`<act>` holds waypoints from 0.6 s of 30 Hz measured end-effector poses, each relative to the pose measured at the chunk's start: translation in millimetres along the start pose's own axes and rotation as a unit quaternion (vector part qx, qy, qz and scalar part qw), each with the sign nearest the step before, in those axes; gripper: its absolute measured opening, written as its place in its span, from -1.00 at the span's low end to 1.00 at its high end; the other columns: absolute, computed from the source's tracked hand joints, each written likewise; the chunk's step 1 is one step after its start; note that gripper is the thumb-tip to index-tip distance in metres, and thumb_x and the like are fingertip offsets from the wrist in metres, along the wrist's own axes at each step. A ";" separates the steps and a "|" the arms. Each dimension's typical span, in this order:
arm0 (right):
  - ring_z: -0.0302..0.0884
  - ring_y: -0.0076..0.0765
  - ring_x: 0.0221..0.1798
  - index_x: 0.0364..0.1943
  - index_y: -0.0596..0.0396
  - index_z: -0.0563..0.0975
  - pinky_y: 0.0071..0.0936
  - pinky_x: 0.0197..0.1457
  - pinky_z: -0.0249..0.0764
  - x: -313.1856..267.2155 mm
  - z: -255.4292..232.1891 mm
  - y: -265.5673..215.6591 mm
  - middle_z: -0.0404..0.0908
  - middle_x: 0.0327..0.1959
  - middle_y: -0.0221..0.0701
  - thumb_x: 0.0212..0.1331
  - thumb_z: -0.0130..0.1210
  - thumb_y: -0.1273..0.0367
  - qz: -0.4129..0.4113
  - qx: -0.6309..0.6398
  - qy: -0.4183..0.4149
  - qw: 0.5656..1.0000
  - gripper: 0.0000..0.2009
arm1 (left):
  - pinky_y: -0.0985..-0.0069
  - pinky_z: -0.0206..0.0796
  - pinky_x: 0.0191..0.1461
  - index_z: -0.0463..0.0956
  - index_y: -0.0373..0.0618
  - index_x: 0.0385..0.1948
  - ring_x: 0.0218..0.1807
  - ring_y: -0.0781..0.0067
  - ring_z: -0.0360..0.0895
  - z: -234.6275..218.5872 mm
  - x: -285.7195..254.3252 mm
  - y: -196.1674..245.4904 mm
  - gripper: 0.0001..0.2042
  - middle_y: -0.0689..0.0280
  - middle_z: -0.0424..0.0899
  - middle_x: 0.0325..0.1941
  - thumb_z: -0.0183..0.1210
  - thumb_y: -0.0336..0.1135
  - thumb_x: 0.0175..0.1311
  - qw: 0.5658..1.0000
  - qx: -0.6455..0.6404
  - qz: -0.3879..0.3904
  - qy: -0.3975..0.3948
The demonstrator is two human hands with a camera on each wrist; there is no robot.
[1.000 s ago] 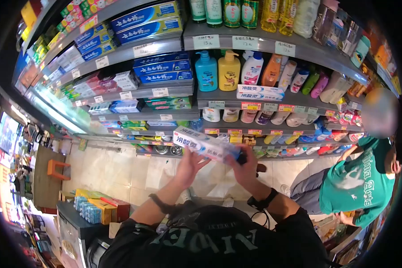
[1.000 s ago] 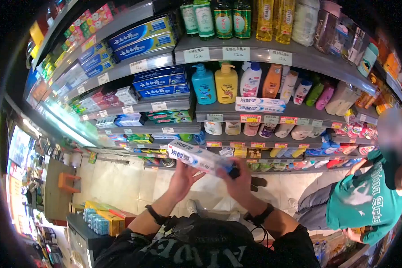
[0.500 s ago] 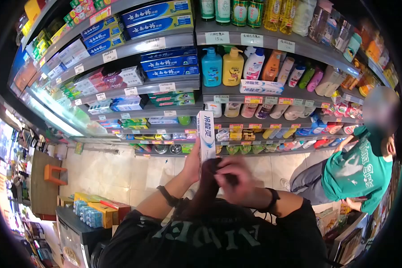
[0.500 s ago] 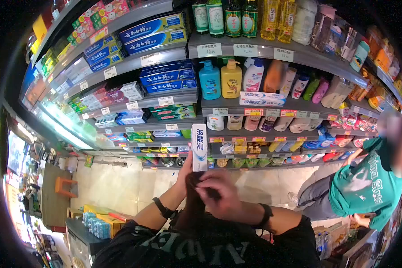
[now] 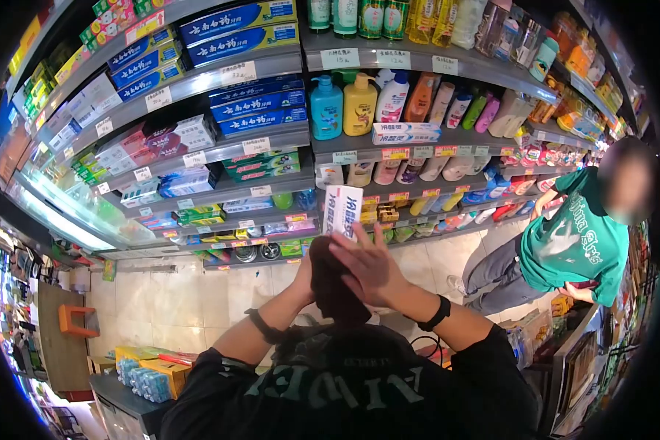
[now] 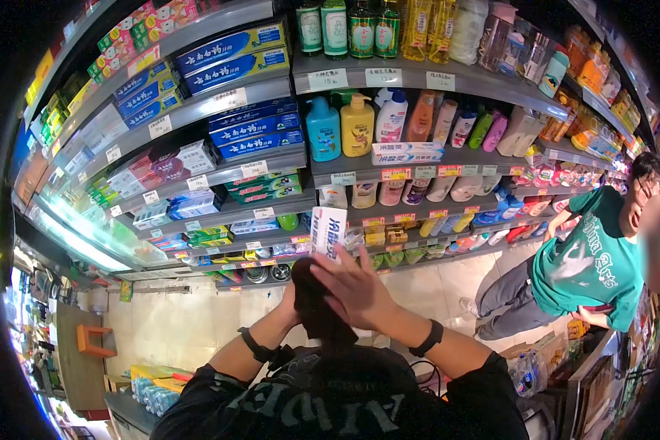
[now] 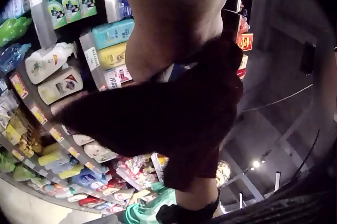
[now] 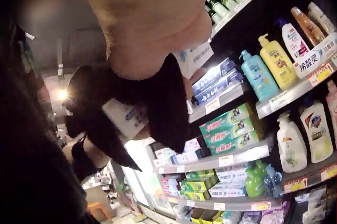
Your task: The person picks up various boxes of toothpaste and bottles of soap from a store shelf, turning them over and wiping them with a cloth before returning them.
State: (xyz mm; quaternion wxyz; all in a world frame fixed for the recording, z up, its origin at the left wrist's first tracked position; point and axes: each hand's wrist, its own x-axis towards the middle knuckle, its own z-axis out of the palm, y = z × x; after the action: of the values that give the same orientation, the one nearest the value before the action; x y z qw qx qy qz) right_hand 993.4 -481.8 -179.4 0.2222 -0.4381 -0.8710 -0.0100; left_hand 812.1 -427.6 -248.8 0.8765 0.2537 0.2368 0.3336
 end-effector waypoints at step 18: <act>0.55 -0.03 0.25 0.24 0.22 0.36 -0.12 0.33 0.46 4.5 -53.9 45.4 0.57 0.17 -0.11 0.45 -0.15 0.45 0.149 0.467 0.406 0.771 -0.67 | 0.39 0.29 0.34 0.38 -0.14 0.31 0.21 0.45 0.49 1.8 -29.4 10.1 -0.39 0.31 0.58 0.20 0.28 -0.50 0.12 0.955 0.267 0.060 -0.117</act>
State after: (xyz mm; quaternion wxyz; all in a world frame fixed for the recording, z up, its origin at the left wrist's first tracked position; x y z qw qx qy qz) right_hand 1046.3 -461.8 -137.1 0.7312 -0.3600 -0.5206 0.2546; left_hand 788.9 -442.3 -234.1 0.7768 0.5294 0.1974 0.2783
